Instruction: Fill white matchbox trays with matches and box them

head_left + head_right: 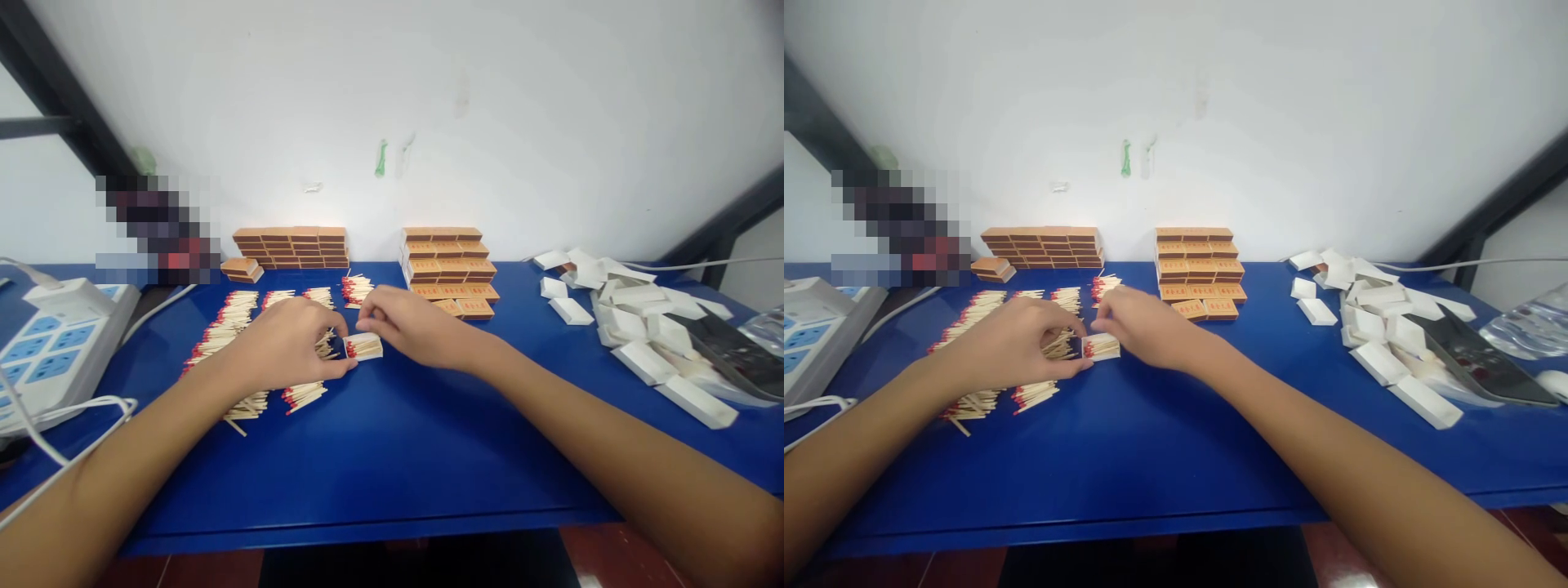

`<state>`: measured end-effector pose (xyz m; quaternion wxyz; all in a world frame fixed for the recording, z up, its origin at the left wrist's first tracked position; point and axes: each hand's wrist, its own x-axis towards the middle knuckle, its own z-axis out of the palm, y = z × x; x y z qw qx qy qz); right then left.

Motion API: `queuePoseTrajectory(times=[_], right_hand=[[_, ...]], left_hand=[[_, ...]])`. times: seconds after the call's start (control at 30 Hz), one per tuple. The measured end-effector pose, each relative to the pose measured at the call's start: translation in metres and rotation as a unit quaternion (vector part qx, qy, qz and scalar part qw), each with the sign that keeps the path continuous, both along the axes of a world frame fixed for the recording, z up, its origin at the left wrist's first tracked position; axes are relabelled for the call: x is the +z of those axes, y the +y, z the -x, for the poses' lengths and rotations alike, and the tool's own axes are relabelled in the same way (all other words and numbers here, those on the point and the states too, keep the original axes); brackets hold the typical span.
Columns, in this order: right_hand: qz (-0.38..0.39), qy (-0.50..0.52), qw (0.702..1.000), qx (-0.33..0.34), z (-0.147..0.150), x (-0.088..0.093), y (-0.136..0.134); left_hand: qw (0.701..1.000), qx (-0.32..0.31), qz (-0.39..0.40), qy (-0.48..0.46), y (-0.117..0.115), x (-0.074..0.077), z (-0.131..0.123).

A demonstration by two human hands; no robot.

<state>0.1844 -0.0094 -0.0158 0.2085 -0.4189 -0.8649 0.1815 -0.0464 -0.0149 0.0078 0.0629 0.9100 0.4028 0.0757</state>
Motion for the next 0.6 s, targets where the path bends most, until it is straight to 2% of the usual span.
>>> queuePoseTrajectory(times=[0.07, 0.23, 0.37, 0.6], right_hand=[[-0.038, 0.015, 0.998, -0.045, -0.004, -0.004, 0.013], [-0.052, -0.037, 0.997, -0.046, 0.002, -0.015, 0.031], [-0.040, -0.050, 0.995, -0.076, 0.009, -0.020, 0.033], [-0.047, -0.054, 0.995, -0.067, 0.009, -0.017, 0.030]], left_hand=[[1.000, 0.000, 0.003, 0.001, 0.000, 0.000, 0.000], [1.000, 0.000, 0.012, 0.011, -0.001, -0.001, 0.000], [1.000, 0.004, 0.014, 0.015, -0.002, 0.000, 0.000], [1.000, 0.006, 0.020, 0.016, -0.002, 0.000, 0.001]])
